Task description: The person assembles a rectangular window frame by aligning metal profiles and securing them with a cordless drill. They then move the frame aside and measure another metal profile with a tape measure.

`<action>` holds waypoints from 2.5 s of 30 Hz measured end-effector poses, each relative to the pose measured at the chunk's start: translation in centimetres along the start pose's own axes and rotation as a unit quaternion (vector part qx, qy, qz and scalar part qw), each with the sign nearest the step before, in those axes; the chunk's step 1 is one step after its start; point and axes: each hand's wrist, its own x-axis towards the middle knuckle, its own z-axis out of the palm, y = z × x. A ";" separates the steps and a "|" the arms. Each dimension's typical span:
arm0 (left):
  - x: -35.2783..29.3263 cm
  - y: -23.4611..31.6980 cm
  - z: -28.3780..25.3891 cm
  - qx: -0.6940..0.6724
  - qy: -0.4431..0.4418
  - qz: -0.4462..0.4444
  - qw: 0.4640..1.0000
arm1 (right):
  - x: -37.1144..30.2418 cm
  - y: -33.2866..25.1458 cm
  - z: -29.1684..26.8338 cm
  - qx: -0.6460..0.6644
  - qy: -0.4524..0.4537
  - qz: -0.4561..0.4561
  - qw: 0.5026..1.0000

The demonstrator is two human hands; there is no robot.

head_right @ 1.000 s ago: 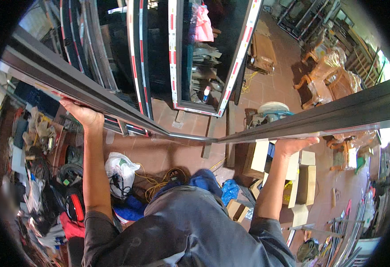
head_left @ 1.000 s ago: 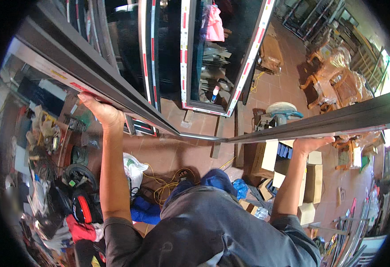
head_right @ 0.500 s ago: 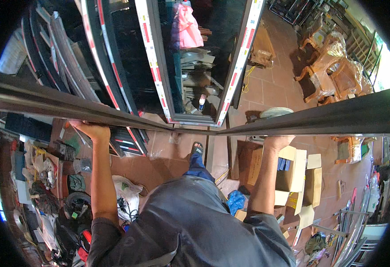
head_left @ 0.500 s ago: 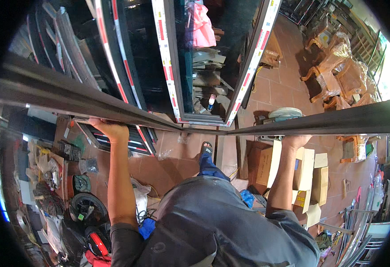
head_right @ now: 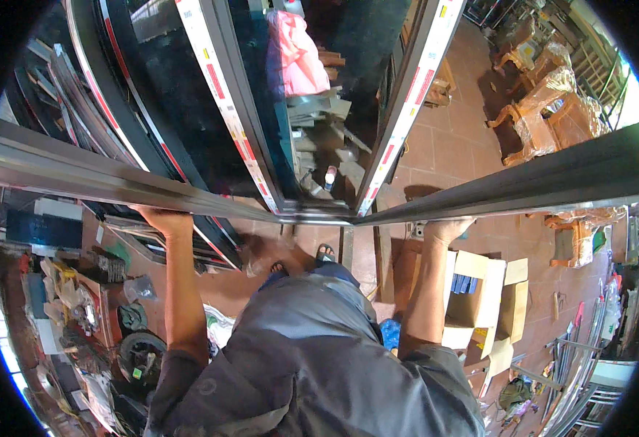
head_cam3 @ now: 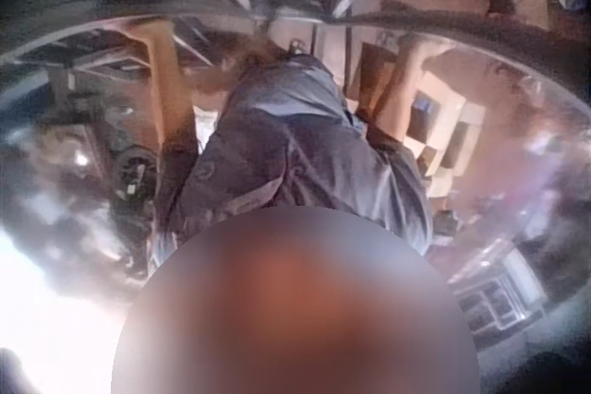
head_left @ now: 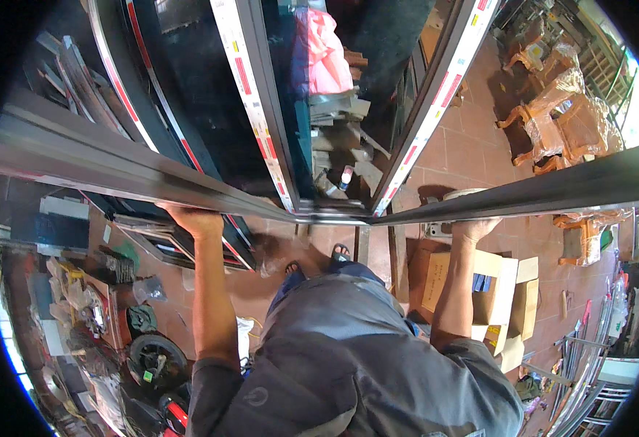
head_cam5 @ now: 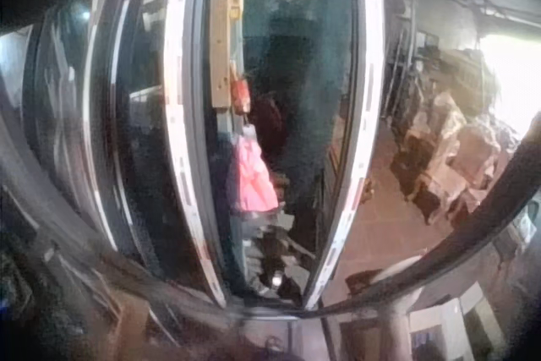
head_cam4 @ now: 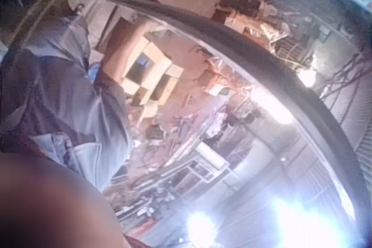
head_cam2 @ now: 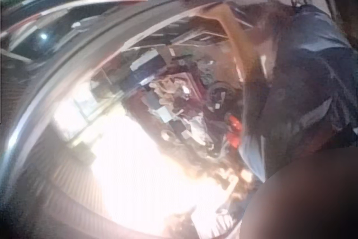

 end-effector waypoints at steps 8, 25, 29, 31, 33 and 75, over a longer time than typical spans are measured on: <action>3.4 -4.9 5.6 -0.045 0.040 -0.018 0.998 | 2.9 -0.3 4.2 -0.012 0.098 0.034 0.995; 10.6 -5.6 13.6 0.321 -0.172 0.089 0.927 | 9.1 2.6 13.7 -0.216 -0.139 -0.042 0.966; 13.5 -7.6 14.3 0.333 -0.157 0.076 0.927 | 10.4 2.4 16.1 -0.262 -0.146 -0.001 0.954; 14.9 -8.7 14.4 0.325 -0.148 0.076 0.931 | 11.5 3.6 16.6 -0.273 -0.157 0.003 0.949; 14.0 -9.1 16.3 0.323 -0.159 0.045 0.932 | 12.3 3.6 16.5 -0.270 -0.163 0.010 0.949; 12.0 -17.4 12.9 0.464 -0.130 0.090 0.872 | 10.8 13.1 12.1 -0.391 -0.219 0.091 0.889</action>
